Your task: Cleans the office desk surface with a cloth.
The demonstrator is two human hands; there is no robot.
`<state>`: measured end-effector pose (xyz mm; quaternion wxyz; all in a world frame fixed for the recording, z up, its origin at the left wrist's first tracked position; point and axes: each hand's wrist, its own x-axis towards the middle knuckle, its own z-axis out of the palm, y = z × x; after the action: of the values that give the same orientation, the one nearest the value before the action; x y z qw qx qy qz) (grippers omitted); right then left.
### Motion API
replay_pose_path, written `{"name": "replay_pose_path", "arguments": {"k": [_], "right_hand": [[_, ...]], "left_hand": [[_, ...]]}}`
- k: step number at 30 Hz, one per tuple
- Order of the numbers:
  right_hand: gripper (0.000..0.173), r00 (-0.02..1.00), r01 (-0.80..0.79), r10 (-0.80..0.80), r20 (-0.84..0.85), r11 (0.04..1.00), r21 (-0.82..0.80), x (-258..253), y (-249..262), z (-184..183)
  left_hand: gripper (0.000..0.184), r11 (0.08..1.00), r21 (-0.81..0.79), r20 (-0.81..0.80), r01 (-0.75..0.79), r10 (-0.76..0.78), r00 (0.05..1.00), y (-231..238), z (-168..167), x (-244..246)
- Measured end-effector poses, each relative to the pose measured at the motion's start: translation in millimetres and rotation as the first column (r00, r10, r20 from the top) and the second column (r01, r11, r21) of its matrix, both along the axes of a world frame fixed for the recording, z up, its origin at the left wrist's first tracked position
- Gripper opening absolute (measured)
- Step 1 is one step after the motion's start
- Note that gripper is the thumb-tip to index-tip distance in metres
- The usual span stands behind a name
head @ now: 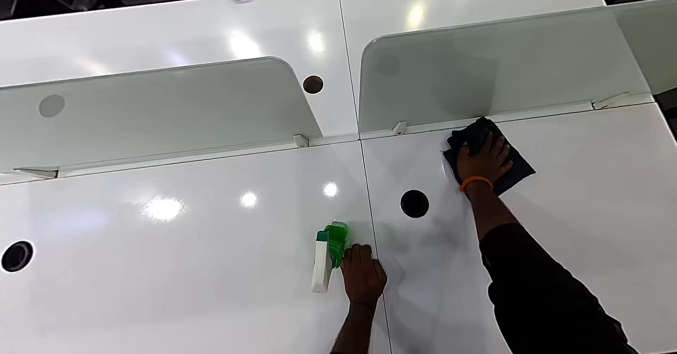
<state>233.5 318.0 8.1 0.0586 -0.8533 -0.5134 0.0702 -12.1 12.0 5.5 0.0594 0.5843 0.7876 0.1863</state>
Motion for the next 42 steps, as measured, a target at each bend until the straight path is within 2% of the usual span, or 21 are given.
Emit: {"name": "replay_pose_path", "arguments": {"k": [3,9,13,16,20,22,25,29,34,42], "right_hand": [[0.084,1.0,-0.008,0.008,0.012,1.0,-0.012,-11.5,-5.2,-1.3],[0.083,0.979,-0.202,0.203,0.026,0.979,-0.021,-18.2,-19.5,-0.1],[0.078,0.943,-0.333,0.333,0.013,0.943,-0.002,-31.7,-50.5,-2.1],[0.068,0.912,-0.406,0.408,-0.033,0.912,0.06,-29.9,-77.9,-2.7],[0.069,0.873,-0.474,0.483,-0.072,0.874,0.107,-17.5,-107.9,-0.6],[0.064,0.849,-0.519,0.523,-0.075,0.852,0.066,-14.0,-126.0,1.7],[0.065,0.79,-0.611,0.608,-0.079,0.791,-0.025,-13.3,-158.7,7.9],[0.067,0.768,-0.64,0.634,-0.089,0.761,-0.107,-21.3,-198.0,13.3],[0.063,0.761,-0.648,0.64,-0.104,0.755,-0.097,-37.4,-233.6,13.2],[0.068,0.733,-0.677,0.668,-0.125,0.734,-0.05,-73.3,-237.5,9.9]], "left_hand": [[0.029,1.0,-0.012,0.002,0.006,-0.006,1.0,-0.5,0.0,0.1],[0.029,1.0,-0.014,-0.026,0.003,-0.004,1.0,0.2,0.9,2.2],[0.03,1.0,-0.028,-0.045,-0.002,0.001,0.999,0.1,1.2,3.2],[0.029,1.0,-0.025,-0.044,-0.008,0.007,0.999,0.2,1.1,5.4],[0.029,0.999,-0.044,-0.062,-0.019,0.016,0.998,-0.3,-0.2,6.6],[0.028,0.999,-0.038,-0.065,-0.024,0.021,0.998,-2.2,-2.1,7.3],[0.027,0.999,-0.038,-0.064,-0.026,0.024,0.998,-2.5,-3.5,8.0],[0.028,0.998,-0.053,-0.062,-0.025,0.022,0.998,-3.0,-4.3,8.5],[0.026,0.997,-0.073,-0.036,-0.022,0.02,0.999,-4.0,-4.1,8.6],[0.026,0.996,-0.089,-0.023,-0.018,0.016,1.0,-5.0,-2.9,8.7]]}}
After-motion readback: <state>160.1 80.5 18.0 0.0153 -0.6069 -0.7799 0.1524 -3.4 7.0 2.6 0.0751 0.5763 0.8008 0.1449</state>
